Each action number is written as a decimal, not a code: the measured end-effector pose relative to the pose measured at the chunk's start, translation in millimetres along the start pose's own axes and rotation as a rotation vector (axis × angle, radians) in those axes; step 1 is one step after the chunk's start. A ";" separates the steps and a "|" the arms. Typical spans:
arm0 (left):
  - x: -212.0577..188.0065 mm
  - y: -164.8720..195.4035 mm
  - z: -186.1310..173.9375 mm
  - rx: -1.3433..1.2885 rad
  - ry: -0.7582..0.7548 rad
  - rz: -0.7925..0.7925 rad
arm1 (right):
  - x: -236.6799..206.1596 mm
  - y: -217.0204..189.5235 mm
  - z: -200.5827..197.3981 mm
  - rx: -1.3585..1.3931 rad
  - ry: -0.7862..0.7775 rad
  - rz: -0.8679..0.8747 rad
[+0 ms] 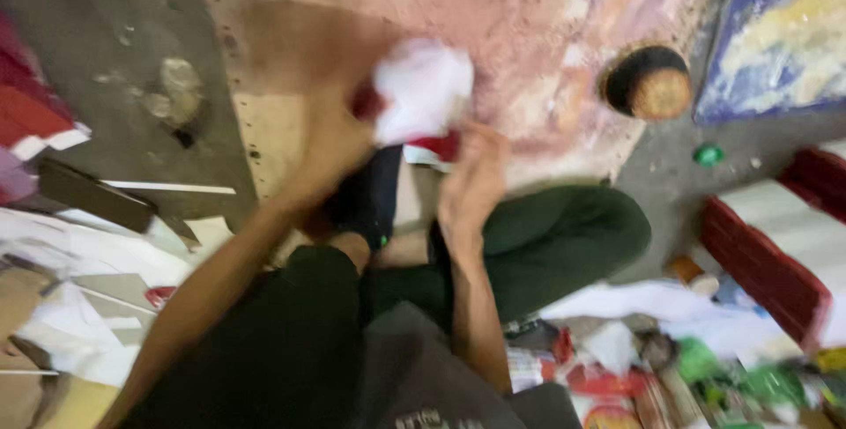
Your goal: The person sits on the floor and repeatedly rubs the edges of small red and white paper packets with a round wooden tool. The person handles multiple packets one at a time, rubbing their edges and stacking them.
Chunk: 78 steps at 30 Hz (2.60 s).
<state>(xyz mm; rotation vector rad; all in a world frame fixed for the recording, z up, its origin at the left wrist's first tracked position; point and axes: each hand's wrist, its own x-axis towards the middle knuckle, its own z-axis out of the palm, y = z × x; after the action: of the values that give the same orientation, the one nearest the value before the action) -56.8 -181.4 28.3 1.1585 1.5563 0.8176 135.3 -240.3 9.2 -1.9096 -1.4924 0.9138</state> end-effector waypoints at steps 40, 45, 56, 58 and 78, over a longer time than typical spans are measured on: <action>-8.4 0.3 -25.4 -0.352 0.132 -0.421 | -12.7 -7.3 -14.5 -0.069 -0.089 -0.244; -10.4 -13.2 -2.8 -0.032 -0.058 -0.180 | -12.5 -0.9 -8.2 0.006 0.058 0.060; -4.1 -3.8 5.0 -0.417 -0.007 -0.413 | -15.7 21.9 -2.0 -0.003 0.023 -0.070; -6.0 -4.5 1.0 -0.662 -0.058 -0.702 | -13.7 18.1 -1.9 -0.226 -0.086 -0.140; 4.1 4.4 -0.4 -0.478 0.001 -0.480 | -10.0 19.4 6.0 -0.181 -0.017 -0.036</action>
<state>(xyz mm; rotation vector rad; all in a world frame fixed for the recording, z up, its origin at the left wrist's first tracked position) -56.1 -176.1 31.2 0.4151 1.4478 0.7976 140.8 -254.6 -7.5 -1.9984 -1.6631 0.8053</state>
